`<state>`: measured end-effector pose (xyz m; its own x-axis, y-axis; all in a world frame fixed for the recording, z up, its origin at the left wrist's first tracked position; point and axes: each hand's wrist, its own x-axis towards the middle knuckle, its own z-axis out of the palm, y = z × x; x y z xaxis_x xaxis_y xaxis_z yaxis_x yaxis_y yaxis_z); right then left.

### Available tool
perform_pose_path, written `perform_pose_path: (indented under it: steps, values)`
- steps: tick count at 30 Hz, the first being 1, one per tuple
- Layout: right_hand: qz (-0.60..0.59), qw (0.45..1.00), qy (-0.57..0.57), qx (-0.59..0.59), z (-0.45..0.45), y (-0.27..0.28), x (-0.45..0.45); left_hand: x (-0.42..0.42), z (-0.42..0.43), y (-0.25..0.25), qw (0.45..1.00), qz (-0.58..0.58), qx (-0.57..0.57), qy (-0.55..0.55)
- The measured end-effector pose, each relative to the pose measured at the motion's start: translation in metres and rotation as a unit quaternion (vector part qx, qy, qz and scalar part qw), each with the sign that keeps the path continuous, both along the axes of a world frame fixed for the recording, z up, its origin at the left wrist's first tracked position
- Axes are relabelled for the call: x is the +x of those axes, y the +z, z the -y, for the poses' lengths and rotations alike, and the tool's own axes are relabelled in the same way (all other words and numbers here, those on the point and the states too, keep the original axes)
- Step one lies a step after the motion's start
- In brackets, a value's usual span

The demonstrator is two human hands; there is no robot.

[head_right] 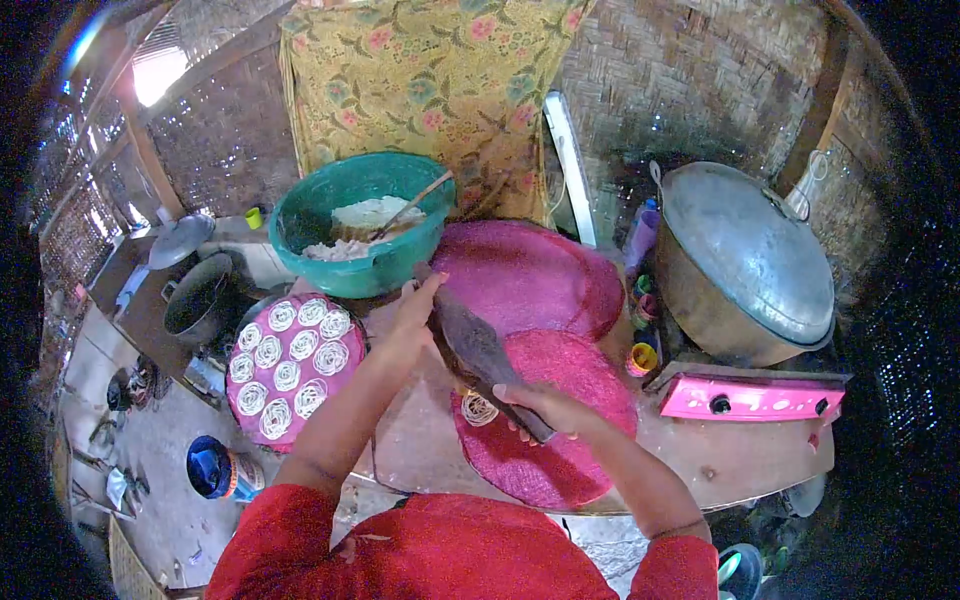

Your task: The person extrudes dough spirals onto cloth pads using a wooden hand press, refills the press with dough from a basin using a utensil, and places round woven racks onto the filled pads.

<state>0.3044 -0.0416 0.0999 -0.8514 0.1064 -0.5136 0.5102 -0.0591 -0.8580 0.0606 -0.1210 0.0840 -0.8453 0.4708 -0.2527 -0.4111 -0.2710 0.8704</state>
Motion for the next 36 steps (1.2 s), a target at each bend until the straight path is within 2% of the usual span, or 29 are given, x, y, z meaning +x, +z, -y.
perform_pose_path:
  steps: [3,6,8,11,13,14,16,17,19,21,23,24,25,26,28,32,36]
  values:
    - [-0.004,1.0,0.015,-0.012,0.008,0.006,0.007,0.004,0.015,0.005,1.0,0.002,0.004,-0.005]
    - [0.0,0.999,0.034,-0.018,0.011,0.009,0.019,0.008,0.02,-0.013,0.998,0.024,-0.052,0.01]
    - [0.002,0.999,0.042,-0.018,0.008,0.007,0.025,-0.003,0.01,-0.049,0.996,0.055,0.019,-0.06]
    - [0.027,0.998,0.061,-0.005,0.0,0.004,0.034,0.002,0.007,-0.046,0.994,0.059,0.0,-0.088]
    - [0.013,0.992,0.027,-0.125,-0.002,0.007,0.04,0.015,0.011,-0.022,0.99,0.101,0.035,-0.094]
    - [0.01,0.992,0.025,-0.123,0.0,0.006,0.039,0.019,0.012,-0.012,0.982,0.145,0.067,-0.098]
    - [-0.031,0.967,-0.037,-0.25,0.005,-0.001,0.032,0.015,0.012,-0.018,0.981,0.133,0.075,-0.116]
    - [-0.036,0.967,-0.039,-0.248,0.009,-0.01,0.027,0.011,0.01,-0.022,0.98,0.123,0.082,-0.131]
    - [-0.08,0.911,-0.108,-0.389,0.015,-0.043,0.015,0.006,0.008,-0.031,0.982,0.112,0.079,-0.129]
    - [-0.09,0.921,-0.12,-0.359,0.013,-0.09,0.002,0.004,0.013,-0.034,0.984,0.102,0.074,-0.124]
    - [-0.1,0.93,-0.129,-0.33,0.015,-0.113,-0.007,0.001,0.02,-0.032,0.975,0.118,0.101,-0.159]
    - [-0.144,0.896,-0.106,-0.406,0.018,-0.119,-0.01,0.003,0.024,-0.025,0.976,0.115,0.099,-0.159]
    - [-0.187,0.854,-0.082,-0.478,0.02,-0.122,-0.014,0.007,0.029,-0.015,0.978,0.119,0.1,-0.142]
    - [-0.189,0.853,-0.081,-0.48,0.022,-0.125,-0.017,0.01,0.033,-0.007,0.979,0.123,0.101,-0.125]
    - [-0.173,0.809,-0.043,-0.559,0.024,-0.126,-0.02,0.007,0.039,-0.001,0.98,0.129,0.099,-0.113]
    - [-0.15,0.832,-0.114,-0.522,0.031,-0.13,-0.03,-0.002,0.045,-0.004,0.984,0.139,0.085,-0.079]
    - [-0.168,0.788,-0.081,-0.587,0.044,-0.116,-0.026,-0.008,0.047,-0.011,0.988,0.092,0.109,-0.064]
